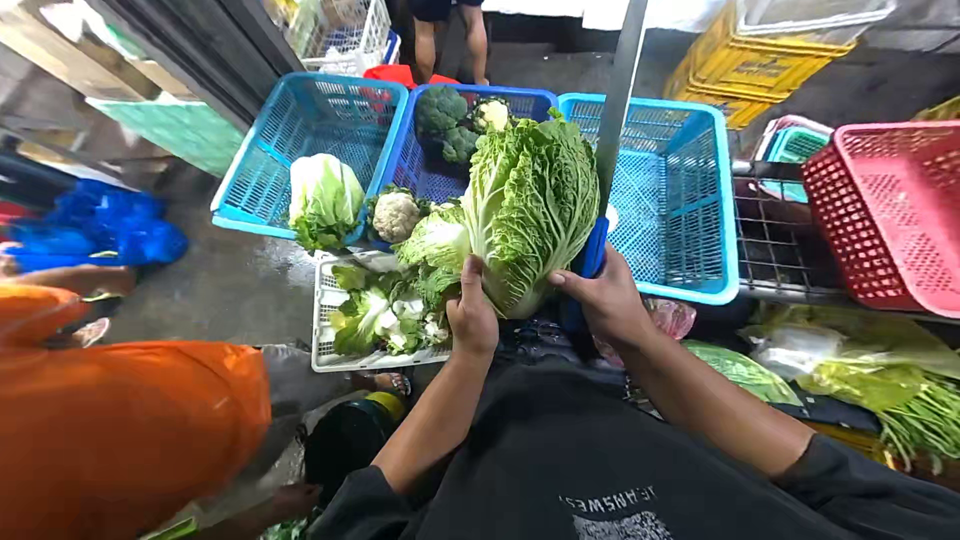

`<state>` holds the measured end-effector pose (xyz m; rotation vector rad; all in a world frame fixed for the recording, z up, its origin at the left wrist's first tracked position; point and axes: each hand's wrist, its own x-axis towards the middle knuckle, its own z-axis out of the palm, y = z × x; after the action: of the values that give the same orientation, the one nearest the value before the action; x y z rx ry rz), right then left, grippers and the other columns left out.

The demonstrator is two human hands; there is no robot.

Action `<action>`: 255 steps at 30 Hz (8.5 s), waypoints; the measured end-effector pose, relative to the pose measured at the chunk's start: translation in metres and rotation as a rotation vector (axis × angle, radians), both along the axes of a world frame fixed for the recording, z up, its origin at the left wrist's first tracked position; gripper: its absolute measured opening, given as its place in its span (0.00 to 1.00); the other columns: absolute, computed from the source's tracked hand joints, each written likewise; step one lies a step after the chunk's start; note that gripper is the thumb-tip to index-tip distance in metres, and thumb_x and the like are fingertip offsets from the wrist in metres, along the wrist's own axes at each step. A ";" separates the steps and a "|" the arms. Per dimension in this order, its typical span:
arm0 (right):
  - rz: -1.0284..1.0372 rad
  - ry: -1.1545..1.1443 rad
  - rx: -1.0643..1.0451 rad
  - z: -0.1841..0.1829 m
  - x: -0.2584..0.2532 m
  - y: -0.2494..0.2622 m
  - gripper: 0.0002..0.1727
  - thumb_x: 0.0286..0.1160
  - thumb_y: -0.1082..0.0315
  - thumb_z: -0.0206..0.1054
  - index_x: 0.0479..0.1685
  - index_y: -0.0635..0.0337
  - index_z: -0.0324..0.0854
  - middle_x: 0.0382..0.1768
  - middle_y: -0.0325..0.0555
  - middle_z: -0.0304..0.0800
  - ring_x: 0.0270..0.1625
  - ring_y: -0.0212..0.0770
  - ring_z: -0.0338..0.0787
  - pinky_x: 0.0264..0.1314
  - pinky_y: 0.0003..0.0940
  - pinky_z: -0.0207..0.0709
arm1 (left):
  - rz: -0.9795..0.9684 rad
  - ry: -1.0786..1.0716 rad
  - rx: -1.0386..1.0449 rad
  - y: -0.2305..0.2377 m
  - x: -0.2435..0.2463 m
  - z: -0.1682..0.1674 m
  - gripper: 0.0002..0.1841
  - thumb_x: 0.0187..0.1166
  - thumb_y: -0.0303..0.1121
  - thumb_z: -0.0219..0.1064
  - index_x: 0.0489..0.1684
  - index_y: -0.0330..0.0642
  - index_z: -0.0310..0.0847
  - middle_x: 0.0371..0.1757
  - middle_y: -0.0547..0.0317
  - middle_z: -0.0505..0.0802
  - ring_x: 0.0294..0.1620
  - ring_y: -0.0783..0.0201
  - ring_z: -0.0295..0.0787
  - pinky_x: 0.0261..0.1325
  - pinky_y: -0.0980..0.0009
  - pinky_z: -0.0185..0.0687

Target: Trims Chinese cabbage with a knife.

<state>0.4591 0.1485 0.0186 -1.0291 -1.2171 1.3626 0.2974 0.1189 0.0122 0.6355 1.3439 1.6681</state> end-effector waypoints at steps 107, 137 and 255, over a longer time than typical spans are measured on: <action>-0.029 0.122 -0.072 0.023 -0.301 -0.077 0.43 0.57 0.63 0.85 0.75 0.61 0.66 0.55 0.47 0.88 0.56 0.38 0.91 0.60 0.36 0.90 | 0.020 0.085 0.354 -0.068 -0.270 0.013 0.21 0.85 0.33 0.62 0.73 0.33 0.74 0.59 0.54 0.92 0.60 0.65 0.90 0.68 0.62 0.87; 0.080 0.195 -0.155 0.013 -0.302 -0.052 0.32 0.62 0.65 0.81 0.68 0.60 0.73 0.47 0.50 0.92 0.48 0.43 0.94 0.55 0.43 0.91 | -0.138 -0.482 -0.181 -0.060 -0.301 0.015 0.27 0.91 0.54 0.54 0.64 0.37 0.82 0.55 0.44 0.93 0.58 0.50 0.92 0.62 0.47 0.88; 0.150 0.353 -0.293 0.047 -0.308 -0.069 0.16 0.82 0.73 0.57 0.66 0.63 0.70 0.43 0.43 0.88 0.44 0.30 0.90 0.50 0.29 0.87 | 0.099 0.685 0.439 -0.089 -0.258 0.033 0.16 0.64 0.26 0.70 0.50 0.30 0.82 0.43 0.57 0.92 0.48 0.70 0.91 0.54 0.68 0.90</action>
<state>0.1506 0.0790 0.0656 -0.8567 -0.8612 1.7931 0.0394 0.0301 0.0452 1.5223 1.4800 1.9321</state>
